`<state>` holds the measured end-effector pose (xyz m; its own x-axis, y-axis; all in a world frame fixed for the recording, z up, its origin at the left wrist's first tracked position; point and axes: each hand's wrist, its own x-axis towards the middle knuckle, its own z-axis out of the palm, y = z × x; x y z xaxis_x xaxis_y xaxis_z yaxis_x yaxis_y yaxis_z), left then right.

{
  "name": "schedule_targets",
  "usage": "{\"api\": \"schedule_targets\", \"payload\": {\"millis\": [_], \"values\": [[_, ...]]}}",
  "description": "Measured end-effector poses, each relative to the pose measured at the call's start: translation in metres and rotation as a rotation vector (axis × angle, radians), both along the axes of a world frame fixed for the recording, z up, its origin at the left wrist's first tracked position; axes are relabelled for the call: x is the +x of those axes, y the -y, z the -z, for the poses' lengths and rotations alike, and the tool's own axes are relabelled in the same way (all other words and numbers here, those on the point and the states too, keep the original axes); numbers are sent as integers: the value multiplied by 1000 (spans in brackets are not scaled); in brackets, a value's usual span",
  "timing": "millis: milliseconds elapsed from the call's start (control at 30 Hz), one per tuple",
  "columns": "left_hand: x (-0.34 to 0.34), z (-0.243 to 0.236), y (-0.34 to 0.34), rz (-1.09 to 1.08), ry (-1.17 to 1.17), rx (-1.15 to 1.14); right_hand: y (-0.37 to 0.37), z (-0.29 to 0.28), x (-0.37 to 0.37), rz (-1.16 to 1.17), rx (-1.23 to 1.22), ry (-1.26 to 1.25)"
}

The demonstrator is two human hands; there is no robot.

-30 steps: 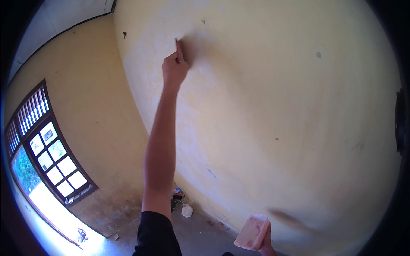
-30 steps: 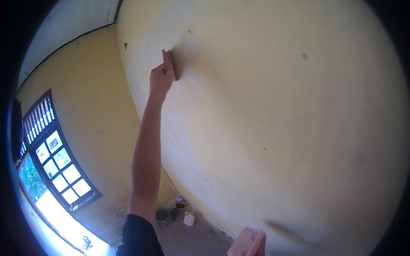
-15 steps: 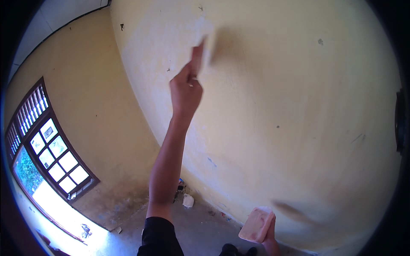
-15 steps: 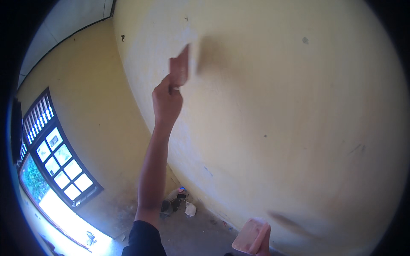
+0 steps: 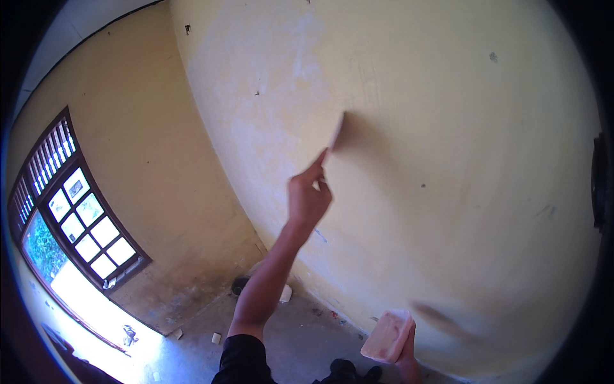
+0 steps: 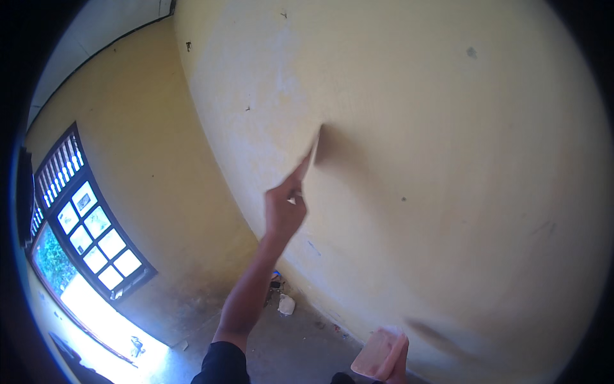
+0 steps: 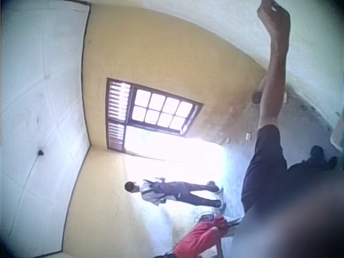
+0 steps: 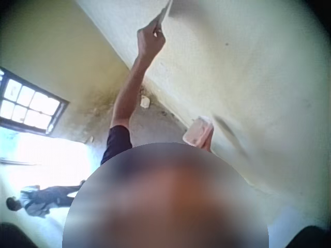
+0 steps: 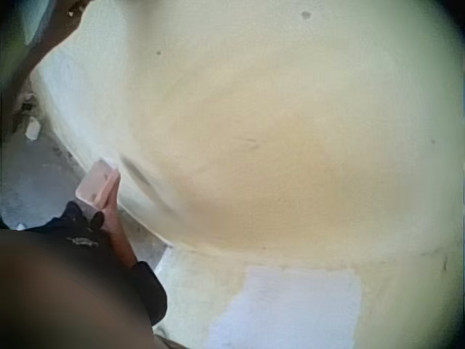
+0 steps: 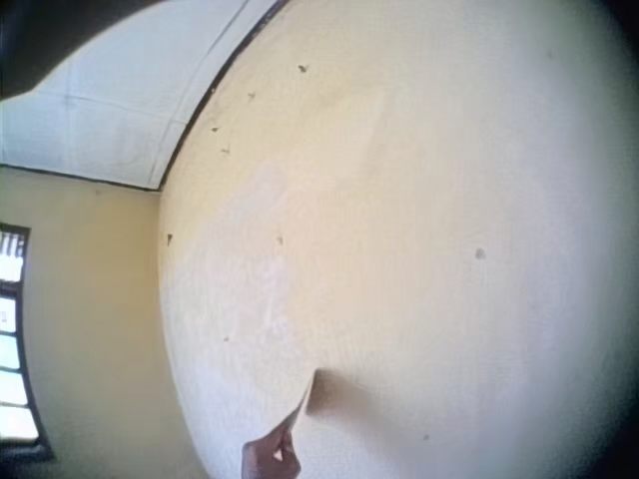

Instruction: The person applies plaster to a wall using a trowel and a container. They repeatedly scoop plaster from the container and spread it onto the wall surface in smooth strokes.

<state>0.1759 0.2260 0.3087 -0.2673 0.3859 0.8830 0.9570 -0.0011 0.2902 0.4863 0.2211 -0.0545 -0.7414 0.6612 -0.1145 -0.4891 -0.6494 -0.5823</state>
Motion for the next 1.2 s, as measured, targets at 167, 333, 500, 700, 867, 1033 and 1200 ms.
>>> {"api": "schedule_targets", "payload": {"millis": [167,333,500,700,867,1033,1200], "values": [[-96,-85,5,-308,154,429,-28,58,-12,-110,51,-36],[-90,-139,-39,-287,227,240,1,1,-8,-23,-3,6],[32,-133,-39,-103,-29,272,-3,12,-10,-131,-61,-46],[66,-102,9,256,-48,-17,-12,27,-17,-144,-51,-32],[36,-145,6,-77,44,351,-20,47,-25,-139,-14,-22],[19,-71,-74,-253,-296,176,-10,36,-35,-91,84,73],[84,-12,-1,126,-4,25,13,-15,-14,-57,83,39]]}}
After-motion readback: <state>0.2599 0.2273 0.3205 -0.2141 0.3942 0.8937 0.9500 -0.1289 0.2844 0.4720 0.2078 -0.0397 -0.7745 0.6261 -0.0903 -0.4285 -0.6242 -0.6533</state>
